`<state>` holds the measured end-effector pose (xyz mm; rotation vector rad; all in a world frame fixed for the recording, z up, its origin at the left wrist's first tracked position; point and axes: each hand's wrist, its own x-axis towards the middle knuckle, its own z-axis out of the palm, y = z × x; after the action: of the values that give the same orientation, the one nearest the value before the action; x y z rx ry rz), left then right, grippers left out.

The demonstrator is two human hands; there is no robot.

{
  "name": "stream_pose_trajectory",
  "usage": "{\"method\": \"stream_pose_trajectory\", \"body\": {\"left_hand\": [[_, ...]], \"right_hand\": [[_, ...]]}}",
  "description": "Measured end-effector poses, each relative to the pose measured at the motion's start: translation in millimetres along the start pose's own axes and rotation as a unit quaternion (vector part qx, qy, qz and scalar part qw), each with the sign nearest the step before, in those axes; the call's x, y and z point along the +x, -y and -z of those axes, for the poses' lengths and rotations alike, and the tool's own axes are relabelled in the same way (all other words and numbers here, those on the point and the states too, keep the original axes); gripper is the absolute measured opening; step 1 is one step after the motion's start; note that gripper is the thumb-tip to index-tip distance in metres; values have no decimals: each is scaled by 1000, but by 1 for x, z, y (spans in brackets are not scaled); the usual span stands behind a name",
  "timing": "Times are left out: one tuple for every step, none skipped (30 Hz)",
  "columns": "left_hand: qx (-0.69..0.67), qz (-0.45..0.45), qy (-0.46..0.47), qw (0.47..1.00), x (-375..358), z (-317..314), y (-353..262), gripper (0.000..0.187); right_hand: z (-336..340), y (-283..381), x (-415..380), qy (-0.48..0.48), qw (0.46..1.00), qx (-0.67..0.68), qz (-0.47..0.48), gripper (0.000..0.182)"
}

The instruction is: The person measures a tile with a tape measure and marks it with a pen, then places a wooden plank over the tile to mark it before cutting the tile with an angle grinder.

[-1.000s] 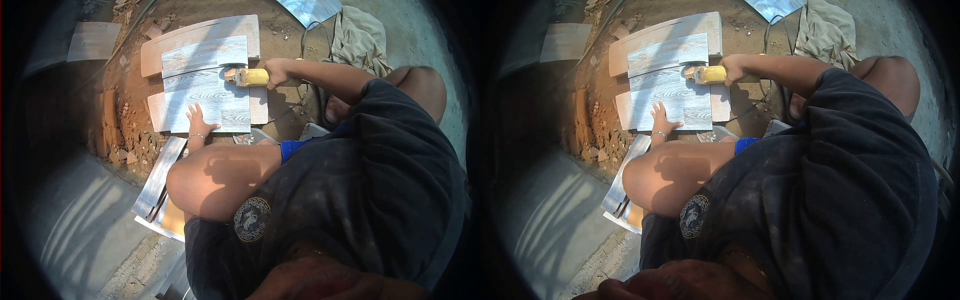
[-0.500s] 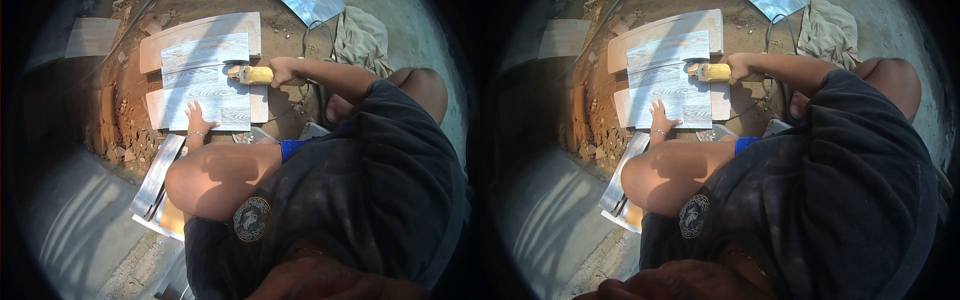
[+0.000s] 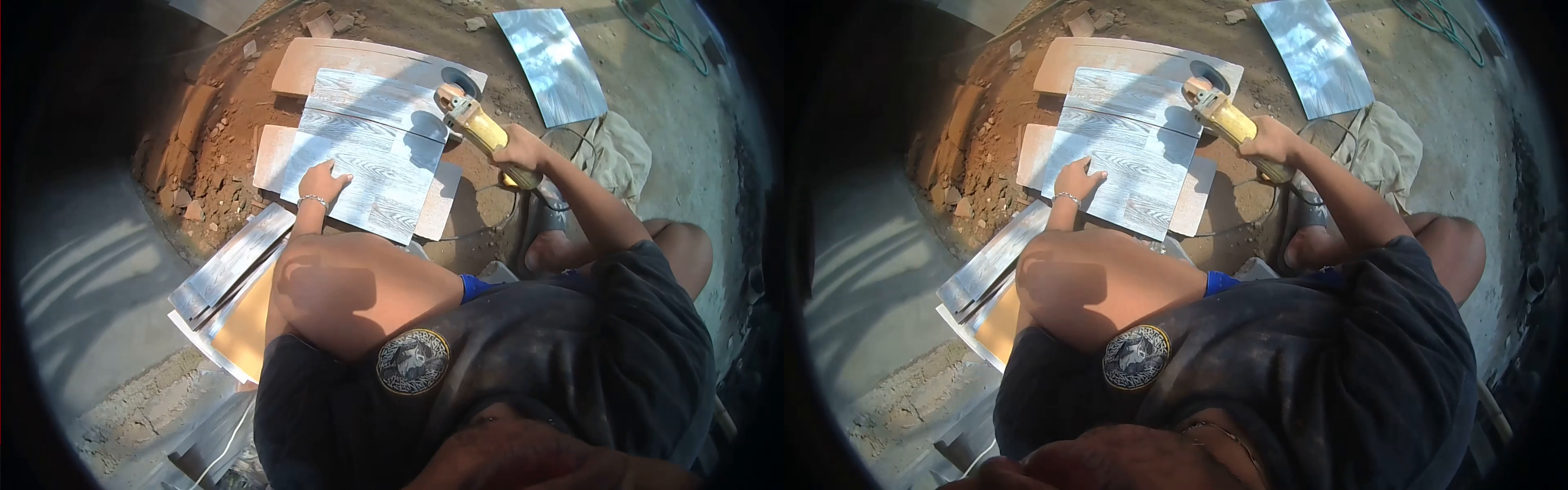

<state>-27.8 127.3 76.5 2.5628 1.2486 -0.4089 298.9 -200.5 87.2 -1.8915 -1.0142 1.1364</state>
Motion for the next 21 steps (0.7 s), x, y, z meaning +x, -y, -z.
{"method": "stream_pose_trajectory", "body": {"left_hand": [[11, -25, 11, 1000, 12, 11, -2, 68], [19, -51, 21, 998, 28, 18, -5, 61], [40, -108, -9, 993, 49, 20, -5, 55], [65, -162, -38, 984, 70, 23, -8, 50], [75, -201, -52, 975, 87, 29, -16, 52], [86, -239, -66, 965, 100, 37, -30, 55], [111, -230, -1, 967, 108, 55, -54, 65], [111, -266, -52, 956, 136, 37, -59, 79], [112, -279, -38, 953, 150, 35, -70, 95], [129, -296, -17, 946, 156, 40, -83, 105], [124, -299, -6, 946, 158, 37, -92, 107], [121, -307, 7, 944, 160, 32, -98, 109], [124, -304, 5, 944, 159, 33, -103, 107], [131, -307, 5, 942, 158, 36, -108, 105], [124, -297, 4, 947, 161, 41, -109, 105], [151, -315, 10, 937, 163, 47, -111, 102], [179, -336, 19, 924, 165, 49, -113, 98], [180, -333, 19, 926, 165, 50, -115, 98], [186, -343, 0, 921, 163, 49, -119, 87], [193, -352, -20, 916, 163, 52, -121, 76], [194, -349, -21, 917, 167, 60, -122, 76]], "right_hand": [[17, -6, 3, -19, 1000, 20, -13, 40], [37, -9, 6, -38, 998, 37, -25, 36], [59, 13, -3, -50, 997, 42, -37, 34], [86, 2, -1, -66, 997, 23, -32, 32], [109, -8, -4, -74, 990, 122, -19, 31], [133, -3, -15, -91, 984, 150, -23, 29], [154, 17, -29, -116, 980, 146, -72, 28], [177, 27, -43, -126, 975, 164, -78, 27], [207, 23, -55, -160, 971, 145, -99, 27], [232, 24, -67, -173, 963, 177, -103, 27], [260, 24, -81, -146, 960, 210, -118, 26], [281, 23, -96, -167, 948, 242, -124, 31], [297, 22, -108, -214, 942, 235, -108, 34], [316, 16, -119, -248, 935, 228, -116, 35], [322, 21, -129, -255, 934, 225, -107, 37], [331, 13, -132, -299, 919, 236, -100, 38], [336, 11, -137, -305, 915, 249, -87, 38], [336, 10, -138, -311, 910, 265, -72, 37], [336, 9, -139, -308, 910, 266, -72, 37], [336, 9, -139, -317, 908, 266, -60, 37], [334, 11, -137, -325, 906, 265, -49, 36]]}}
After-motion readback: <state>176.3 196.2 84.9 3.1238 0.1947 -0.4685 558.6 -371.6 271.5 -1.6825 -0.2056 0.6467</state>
